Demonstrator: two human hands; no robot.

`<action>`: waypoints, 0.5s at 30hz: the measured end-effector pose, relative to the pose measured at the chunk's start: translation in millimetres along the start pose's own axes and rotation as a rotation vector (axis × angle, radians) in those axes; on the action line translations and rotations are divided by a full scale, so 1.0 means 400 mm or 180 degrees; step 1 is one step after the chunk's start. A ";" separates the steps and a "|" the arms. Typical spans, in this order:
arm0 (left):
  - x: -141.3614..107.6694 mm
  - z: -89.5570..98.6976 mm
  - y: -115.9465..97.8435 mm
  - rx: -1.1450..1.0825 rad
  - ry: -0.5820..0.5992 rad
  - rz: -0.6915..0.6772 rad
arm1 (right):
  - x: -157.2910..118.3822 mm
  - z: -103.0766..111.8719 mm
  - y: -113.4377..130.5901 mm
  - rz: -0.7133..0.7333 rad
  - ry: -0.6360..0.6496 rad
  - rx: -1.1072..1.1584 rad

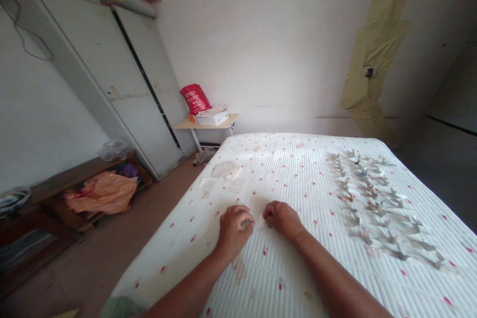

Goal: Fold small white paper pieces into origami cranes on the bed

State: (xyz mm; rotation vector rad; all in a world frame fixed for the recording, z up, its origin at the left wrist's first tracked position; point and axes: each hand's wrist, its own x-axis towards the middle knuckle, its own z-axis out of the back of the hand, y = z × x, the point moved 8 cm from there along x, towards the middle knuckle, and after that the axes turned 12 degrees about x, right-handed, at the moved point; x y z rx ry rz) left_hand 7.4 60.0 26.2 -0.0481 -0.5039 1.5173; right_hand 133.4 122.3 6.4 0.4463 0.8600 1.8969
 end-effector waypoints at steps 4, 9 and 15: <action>0.021 -0.024 -0.008 0.0134 0.0095 0.0257 | 0.001 0.001 -0.002 -0.0001 -0.0011 0.0049; 0.025 -0.046 -0.032 0.0383 0.0316 0.0265 | 0.000 0.004 0.000 0.0043 -0.0078 0.0083; 0.031 -0.052 -0.032 0.0468 0.0441 0.0310 | -0.001 0.001 0.000 0.0017 -0.0065 0.0064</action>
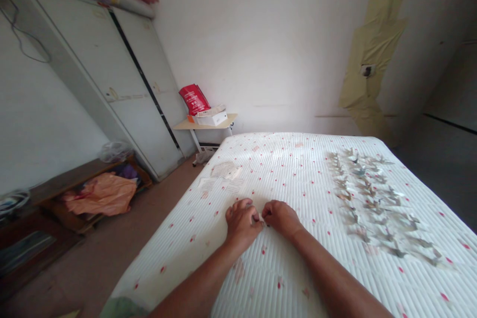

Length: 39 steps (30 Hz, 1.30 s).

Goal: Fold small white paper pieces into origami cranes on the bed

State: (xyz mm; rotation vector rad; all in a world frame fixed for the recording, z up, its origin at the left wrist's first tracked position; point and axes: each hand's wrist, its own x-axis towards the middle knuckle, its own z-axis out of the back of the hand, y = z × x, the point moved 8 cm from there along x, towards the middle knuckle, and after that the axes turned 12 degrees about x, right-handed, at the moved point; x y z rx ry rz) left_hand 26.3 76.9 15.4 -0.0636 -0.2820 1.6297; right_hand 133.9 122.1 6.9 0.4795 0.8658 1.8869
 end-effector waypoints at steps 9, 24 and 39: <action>0.000 -0.001 0.012 -0.0180 0.0031 -0.0010 | 0.002 0.000 -0.004 -0.0053 0.0019 0.0007; -0.001 0.005 0.014 -0.0237 -0.0053 0.0044 | 0.001 0.002 0.006 -0.0072 0.0052 0.0026; -0.013 0.014 0.013 -0.0164 -0.0137 0.0053 | -0.016 0.009 0.017 0.0321 0.0048 0.0046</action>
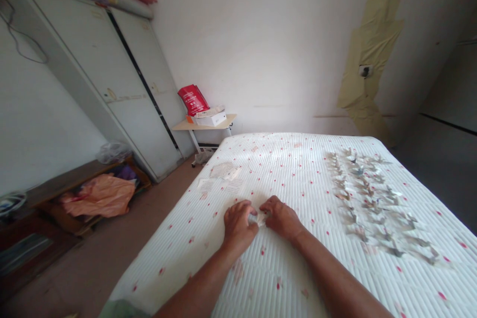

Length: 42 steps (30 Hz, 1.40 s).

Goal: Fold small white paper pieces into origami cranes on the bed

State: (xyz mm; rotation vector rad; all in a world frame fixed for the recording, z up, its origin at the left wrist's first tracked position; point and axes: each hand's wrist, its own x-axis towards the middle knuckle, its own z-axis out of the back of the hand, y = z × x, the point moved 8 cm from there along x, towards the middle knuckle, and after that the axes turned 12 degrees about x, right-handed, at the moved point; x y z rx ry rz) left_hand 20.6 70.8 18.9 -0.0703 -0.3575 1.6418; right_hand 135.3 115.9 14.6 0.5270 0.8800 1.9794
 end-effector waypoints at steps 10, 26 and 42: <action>-0.003 0.003 -0.002 -0.0035 -0.0110 -0.0073 | -0.002 -0.010 0.020 0.0096 0.0097 -0.0274; -0.005 0.001 -0.003 0.0004 -0.0073 -0.0058 | -0.002 -0.012 0.012 -0.0081 0.0001 -0.0429; -0.008 0.006 -0.001 -0.0007 -0.0145 -0.0049 | -0.001 -0.023 0.021 -0.0038 0.0064 -0.0744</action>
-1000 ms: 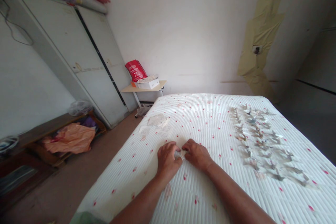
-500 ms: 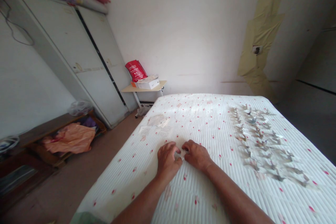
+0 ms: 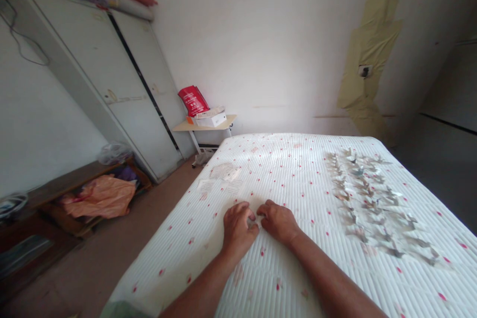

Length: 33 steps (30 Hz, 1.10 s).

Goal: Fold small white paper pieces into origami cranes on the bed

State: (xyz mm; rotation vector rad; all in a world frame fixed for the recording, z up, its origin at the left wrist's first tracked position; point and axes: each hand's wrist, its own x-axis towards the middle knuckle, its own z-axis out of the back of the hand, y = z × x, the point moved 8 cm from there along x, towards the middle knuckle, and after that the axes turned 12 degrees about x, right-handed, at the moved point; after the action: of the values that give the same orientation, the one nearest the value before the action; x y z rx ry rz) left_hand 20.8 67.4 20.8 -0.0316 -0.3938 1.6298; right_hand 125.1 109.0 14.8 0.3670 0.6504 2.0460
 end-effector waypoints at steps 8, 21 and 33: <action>0.000 -0.002 0.001 -0.0053 -0.0062 -0.0054 | 0.001 0.015 -0.016 0.0101 -0.0132 0.0577; 0.012 0.035 -0.011 -0.0538 -0.0832 -0.0472 | -0.011 0.042 0.027 0.0863 -0.0521 0.1308; -0.018 0.074 -0.082 0.0665 -0.1388 -0.1751 | -0.039 0.037 0.052 0.1332 -0.0896 0.0057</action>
State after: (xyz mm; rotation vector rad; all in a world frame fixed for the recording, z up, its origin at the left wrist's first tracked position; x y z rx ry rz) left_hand 45.5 54.9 56.0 0.5530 -0.5084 1.1136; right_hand 126.1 91.0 38.9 0.8429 0.4437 2.3192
